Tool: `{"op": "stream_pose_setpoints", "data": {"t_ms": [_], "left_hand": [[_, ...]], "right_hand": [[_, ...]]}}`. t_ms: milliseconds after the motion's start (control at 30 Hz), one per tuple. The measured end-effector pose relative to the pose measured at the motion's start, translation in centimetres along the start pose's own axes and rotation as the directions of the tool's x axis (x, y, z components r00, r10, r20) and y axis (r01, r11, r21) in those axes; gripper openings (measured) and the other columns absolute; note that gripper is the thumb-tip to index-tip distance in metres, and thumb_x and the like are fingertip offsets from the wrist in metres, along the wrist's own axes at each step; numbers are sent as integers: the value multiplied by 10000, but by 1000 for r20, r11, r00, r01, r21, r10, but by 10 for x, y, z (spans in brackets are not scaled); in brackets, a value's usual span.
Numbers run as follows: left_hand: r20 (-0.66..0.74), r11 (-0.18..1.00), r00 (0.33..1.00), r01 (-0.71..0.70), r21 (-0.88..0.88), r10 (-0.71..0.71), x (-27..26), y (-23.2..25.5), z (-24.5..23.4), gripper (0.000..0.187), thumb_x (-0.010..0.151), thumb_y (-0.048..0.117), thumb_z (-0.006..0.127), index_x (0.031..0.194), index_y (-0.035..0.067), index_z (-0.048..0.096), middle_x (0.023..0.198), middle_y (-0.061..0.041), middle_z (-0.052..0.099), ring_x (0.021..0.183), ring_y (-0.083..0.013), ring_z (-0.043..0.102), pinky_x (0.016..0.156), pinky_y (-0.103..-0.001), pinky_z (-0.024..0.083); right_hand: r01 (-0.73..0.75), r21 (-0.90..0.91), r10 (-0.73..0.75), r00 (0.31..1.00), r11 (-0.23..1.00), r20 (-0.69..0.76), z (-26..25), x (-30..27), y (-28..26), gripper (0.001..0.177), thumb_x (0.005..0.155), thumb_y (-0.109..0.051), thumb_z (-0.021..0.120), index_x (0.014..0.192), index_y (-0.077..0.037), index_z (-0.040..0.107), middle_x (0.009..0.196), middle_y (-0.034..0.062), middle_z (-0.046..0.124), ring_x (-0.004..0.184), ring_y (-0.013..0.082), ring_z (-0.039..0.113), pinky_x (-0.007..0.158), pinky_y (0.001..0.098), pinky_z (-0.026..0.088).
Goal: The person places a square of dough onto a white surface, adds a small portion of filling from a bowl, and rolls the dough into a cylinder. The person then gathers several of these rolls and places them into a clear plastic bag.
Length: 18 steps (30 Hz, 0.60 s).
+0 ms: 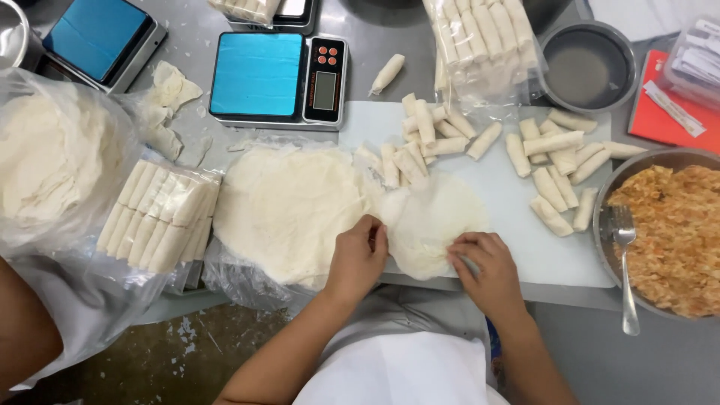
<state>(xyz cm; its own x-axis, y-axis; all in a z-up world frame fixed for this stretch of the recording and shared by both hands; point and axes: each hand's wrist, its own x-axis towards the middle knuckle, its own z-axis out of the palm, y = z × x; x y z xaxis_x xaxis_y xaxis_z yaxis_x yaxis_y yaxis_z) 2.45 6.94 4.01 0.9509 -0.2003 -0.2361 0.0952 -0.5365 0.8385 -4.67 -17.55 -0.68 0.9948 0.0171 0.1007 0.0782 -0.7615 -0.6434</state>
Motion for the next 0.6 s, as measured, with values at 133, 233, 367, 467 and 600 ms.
{"op": "stream_pose_setpoints", "data": {"t_ms": [133,233,367,467,600], "left_hand": [[32,1000,999,27,-13,-26,-4,35,-10,406,980,180,643,1242,-125,585,948,-338,716,844,-403,765,662,-446,626],[43,1000,999,-10,25,9,0,34,-10,351,991,58,582,1278,-144,590,997,-359,714,868,-413,759,690,-467,633],[25,1000,1000,16,24,-17,6,27,-6,280,959,78,622,1167,-103,667,935,-310,735,814,-384,768,634,-435,629],[14,999,999,38,10,-38,10,28,-11,249,963,86,618,1121,-93,690,904,-291,743,778,-353,768,620,-414,621],[20,997,997,70,-42,-70,15,32,-17,250,980,88,584,1109,-84,711,871,-256,751,749,-291,764,630,-375,618]], "right_hand": [[-26,-65,14,985,998,-170,1,11,13,95,917,-178,766,1012,-172,761,1009,9,685,1031,269,661,923,424,496],[-82,-180,20,946,980,-324,-5,23,21,157,943,-187,778,1079,-155,708,1073,29,618,1028,280,616,920,418,483],[-198,-140,152,947,970,-282,-5,33,29,239,840,-210,878,961,-95,706,1062,58,610,1022,316,618,908,447,482],[-217,-83,186,941,973,-282,-4,35,22,170,864,-140,853,912,-107,694,972,33,634,917,267,658,829,392,511],[-286,-102,244,921,953,-304,-5,32,22,195,872,-153,864,981,-104,709,873,27,650,762,215,671,700,330,535]]}}
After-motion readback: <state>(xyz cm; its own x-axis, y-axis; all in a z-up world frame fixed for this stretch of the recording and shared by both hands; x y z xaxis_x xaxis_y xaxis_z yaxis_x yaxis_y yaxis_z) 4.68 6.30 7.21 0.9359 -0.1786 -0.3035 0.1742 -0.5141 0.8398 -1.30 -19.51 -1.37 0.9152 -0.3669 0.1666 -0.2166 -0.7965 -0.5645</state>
